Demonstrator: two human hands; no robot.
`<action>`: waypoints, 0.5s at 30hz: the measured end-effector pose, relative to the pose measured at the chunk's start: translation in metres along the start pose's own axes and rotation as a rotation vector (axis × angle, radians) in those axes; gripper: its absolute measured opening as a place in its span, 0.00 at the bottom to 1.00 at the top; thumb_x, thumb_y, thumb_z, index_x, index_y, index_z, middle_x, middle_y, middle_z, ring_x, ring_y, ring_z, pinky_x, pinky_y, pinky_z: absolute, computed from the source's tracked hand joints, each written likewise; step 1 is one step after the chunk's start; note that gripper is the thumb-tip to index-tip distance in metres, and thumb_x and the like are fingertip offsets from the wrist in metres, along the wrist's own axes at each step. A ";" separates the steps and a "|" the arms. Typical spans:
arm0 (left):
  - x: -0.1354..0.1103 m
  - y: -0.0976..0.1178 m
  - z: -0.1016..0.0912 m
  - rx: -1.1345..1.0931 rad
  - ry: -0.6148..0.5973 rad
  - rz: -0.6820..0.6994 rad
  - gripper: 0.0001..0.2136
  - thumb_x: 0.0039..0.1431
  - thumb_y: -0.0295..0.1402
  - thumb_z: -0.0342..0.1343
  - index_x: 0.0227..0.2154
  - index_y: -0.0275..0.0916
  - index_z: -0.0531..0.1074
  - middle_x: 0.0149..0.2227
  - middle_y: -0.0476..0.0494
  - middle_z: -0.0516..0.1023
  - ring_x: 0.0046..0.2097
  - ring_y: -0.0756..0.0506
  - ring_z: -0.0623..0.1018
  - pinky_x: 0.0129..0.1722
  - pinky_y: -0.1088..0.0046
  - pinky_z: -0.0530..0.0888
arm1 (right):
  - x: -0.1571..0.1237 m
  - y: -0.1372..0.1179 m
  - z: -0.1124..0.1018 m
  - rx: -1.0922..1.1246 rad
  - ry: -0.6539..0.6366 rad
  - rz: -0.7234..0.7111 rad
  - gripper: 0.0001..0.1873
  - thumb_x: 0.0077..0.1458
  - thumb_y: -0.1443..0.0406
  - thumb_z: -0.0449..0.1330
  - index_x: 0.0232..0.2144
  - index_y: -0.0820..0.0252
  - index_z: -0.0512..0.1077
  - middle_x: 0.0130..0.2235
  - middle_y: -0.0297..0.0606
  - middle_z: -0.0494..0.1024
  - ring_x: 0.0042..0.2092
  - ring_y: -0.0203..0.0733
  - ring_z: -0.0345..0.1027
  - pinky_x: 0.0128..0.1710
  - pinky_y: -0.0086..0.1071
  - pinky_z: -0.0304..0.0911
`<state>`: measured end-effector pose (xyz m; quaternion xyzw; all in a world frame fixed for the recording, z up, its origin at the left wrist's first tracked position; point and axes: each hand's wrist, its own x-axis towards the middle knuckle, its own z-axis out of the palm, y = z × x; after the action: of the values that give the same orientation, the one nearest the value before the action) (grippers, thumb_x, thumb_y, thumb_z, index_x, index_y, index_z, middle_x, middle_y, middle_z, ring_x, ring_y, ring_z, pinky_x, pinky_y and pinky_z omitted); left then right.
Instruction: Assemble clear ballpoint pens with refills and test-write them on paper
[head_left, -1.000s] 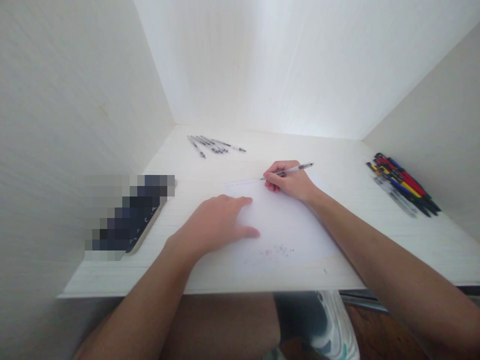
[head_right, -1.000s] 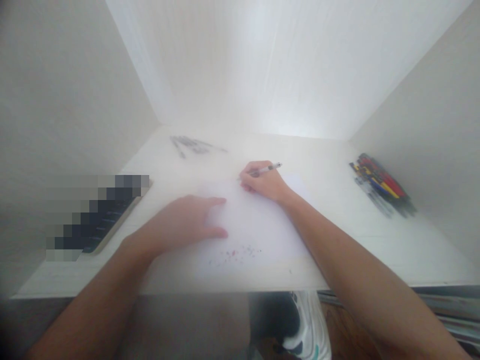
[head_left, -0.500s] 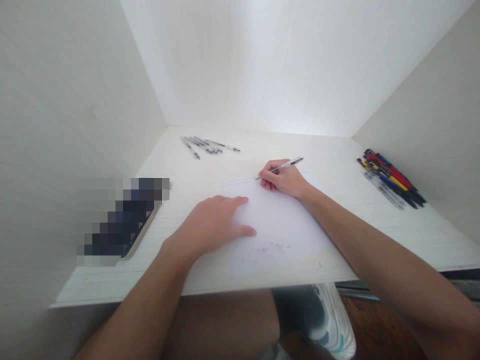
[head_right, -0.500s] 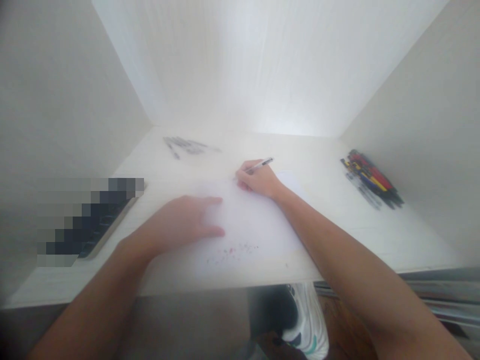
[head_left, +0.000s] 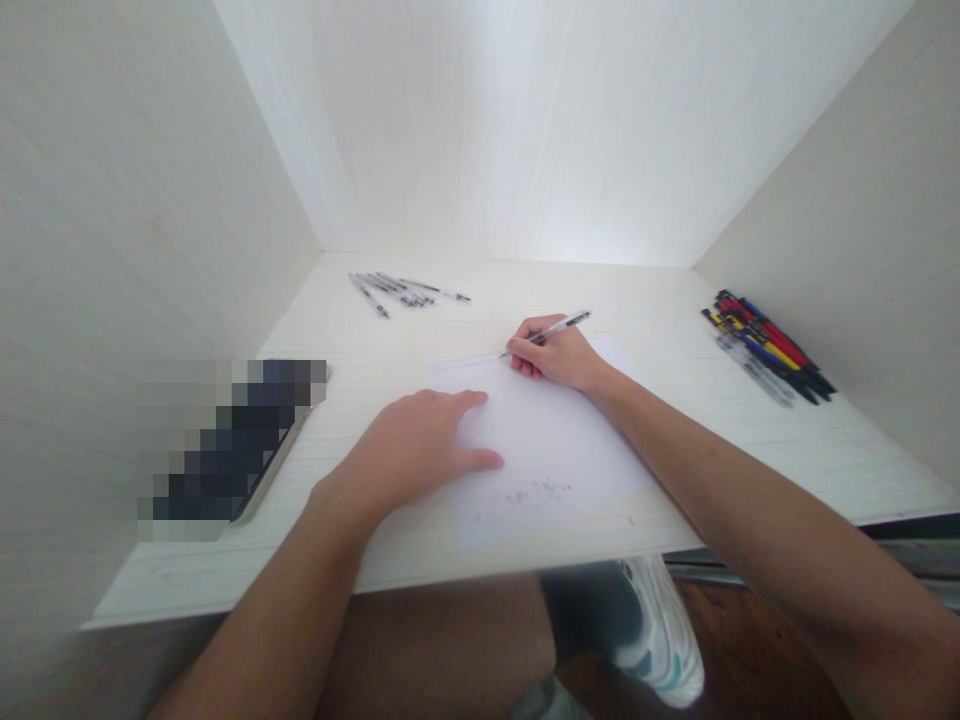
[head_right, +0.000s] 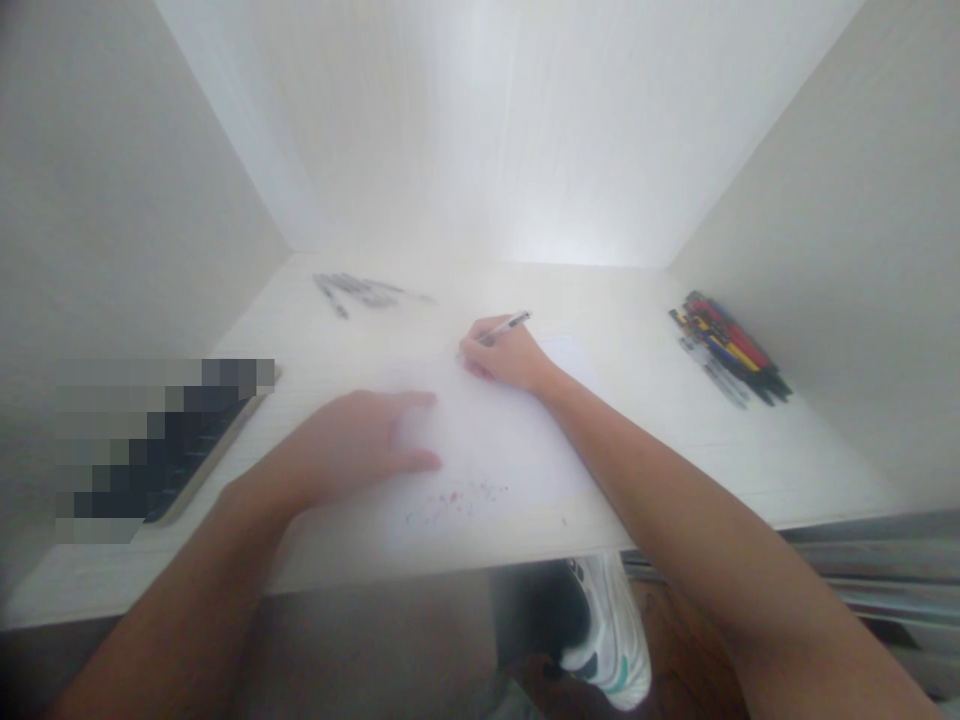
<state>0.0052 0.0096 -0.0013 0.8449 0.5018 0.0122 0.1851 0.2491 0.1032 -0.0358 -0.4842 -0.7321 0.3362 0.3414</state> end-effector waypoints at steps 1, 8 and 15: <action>0.000 0.000 0.000 0.000 -0.001 0.000 0.37 0.61 0.57 0.58 0.68 0.43 0.67 0.59 0.37 0.80 0.57 0.30 0.79 0.58 0.50 0.74 | 0.000 0.000 0.000 0.002 -0.003 -0.004 0.10 0.58 0.64 0.60 0.26 0.63 0.75 0.25 0.40 0.80 0.22 0.34 0.69 0.22 0.28 0.62; 0.000 0.000 0.000 0.006 0.004 0.006 0.37 0.61 0.57 0.58 0.68 0.43 0.68 0.59 0.37 0.80 0.56 0.30 0.80 0.57 0.49 0.74 | 0.002 0.002 0.001 0.035 -0.017 0.012 0.10 0.58 0.64 0.61 0.26 0.62 0.75 0.26 0.41 0.81 0.23 0.35 0.70 0.22 0.29 0.64; 0.000 0.001 -0.001 -0.006 -0.003 -0.001 0.37 0.61 0.57 0.58 0.68 0.44 0.67 0.58 0.37 0.80 0.55 0.30 0.80 0.56 0.51 0.74 | 0.001 0.001 0.000 0.010 0.018 0.016 0.11 0.57 0.63 0.61 0.25 0.63 0.75 0.24 0.40 0.79 0.22 0.34 0.67 0.22 0.28 0.61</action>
<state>0.0056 0.0096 0.0001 0.8441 0.5020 0.0123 0.1882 0.2487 0.1047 -0.0362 -0.4915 -0.7233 0.3381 0.3477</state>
